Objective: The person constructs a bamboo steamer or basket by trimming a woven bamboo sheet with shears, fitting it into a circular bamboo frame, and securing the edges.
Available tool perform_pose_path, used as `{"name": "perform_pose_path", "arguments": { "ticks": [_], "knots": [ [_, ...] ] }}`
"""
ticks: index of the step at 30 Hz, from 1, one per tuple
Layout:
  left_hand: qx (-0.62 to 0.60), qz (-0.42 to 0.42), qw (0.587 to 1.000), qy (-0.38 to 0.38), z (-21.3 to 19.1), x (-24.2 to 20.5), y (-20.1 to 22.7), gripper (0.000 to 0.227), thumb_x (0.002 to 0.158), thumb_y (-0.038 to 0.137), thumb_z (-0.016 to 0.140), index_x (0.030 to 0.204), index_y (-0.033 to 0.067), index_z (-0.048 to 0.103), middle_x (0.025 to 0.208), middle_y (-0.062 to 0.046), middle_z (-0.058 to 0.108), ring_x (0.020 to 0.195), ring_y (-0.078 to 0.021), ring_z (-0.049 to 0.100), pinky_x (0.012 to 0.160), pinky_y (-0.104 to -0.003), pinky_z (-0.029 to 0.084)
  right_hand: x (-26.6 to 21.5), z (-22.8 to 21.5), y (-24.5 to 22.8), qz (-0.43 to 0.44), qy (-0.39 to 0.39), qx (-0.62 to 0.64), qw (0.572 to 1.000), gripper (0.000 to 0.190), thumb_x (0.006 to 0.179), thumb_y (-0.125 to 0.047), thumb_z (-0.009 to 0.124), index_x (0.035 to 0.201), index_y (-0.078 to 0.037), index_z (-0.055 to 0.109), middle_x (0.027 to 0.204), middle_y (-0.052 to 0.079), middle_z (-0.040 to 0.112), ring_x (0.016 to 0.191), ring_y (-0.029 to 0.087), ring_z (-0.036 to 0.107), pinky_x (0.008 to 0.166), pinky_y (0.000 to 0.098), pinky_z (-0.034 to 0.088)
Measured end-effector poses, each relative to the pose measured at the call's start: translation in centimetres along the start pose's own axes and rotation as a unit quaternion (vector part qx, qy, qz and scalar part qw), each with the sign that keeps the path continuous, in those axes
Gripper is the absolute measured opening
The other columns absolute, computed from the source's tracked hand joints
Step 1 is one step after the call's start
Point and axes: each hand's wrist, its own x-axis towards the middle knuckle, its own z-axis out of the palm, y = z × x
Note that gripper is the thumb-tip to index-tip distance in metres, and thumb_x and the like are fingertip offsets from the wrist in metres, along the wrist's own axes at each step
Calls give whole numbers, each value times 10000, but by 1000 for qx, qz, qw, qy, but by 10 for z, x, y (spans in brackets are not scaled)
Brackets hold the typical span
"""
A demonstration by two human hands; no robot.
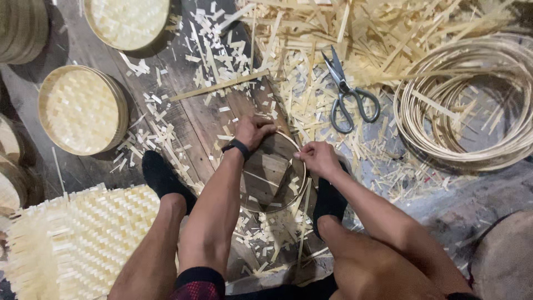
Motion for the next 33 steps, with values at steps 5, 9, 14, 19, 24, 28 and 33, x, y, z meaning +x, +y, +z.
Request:
{"name": "perform_pose_path", "arguments": {
  "ticks": [5,9,14,19,24,28,33],
  "knots": [
    [141,-195,956,168,-40,-48,-89,434,1044,466,633,1044,75,823,969,-195,740,950,-372,707,817,-486,535,-22,-5,10,17,-39,-15,999,374,871,-315,822,1060,-13,708,830,128,769,711,164,743,668,339,588],
    [-83,-250,959,100,-46,-110,-145,402,859,373,795,1029,9,809,870,-175,779,747,-209,696,686,-364,544,-25,6,17,-22,-10,-45,999,335,859,-269,816,1067,-25,720,793,131,761,677,174,714,647,335,564],
    [-157,-258,948,103,-45,-110,-141,364,779,327,871,984,29,829,851,-82,801,734,-136,706,705,-309,562,-30,2,14,-26,-4,9,1000,289,863,-245,792,1054,-35,736,749,108,758,646,176,711,625,352,563],
    [-13,-252,958,137,-45,-109,-127,363,776,361,893,954,48,847,826,-94,790,729,-160,721,741,-312,558,-33,6,11,-48,23,-15,998,293,835,-243,809,1049,-48,757,767,116,762,677,189,732,657,350,566],
    [-1,-263,928,263,-17,-140,-119,367,862,373,836,1007,36,811,891,-144,785,806,-221,715,773,-385,566,-37,1,3,-34,16,-19,999,297,835,-252,808,1059,-65,756,805,115,779,722,183,753,678,340,577],
    [-147,-434,860,225,20,-203,-120,349,957,358,784,1018,15,791,952,-141,761,852,-236,722,778,-410,595,-37,3,7,-34,16,-33,999,298,848,-248,814,1057,-45,754,792,119,772,705,186,748,664,333,579],
    [-482,-425,724,251,38,-216,-121,236,896,228,789,1032,39,753,1013,-98,751,842,-248,710,599,-415,615,-35,3,8,6,-19,53,998,255,890,-189,771,1073,-14,749,759,98,757,657,166,724,584,306,568]
  ]
}}
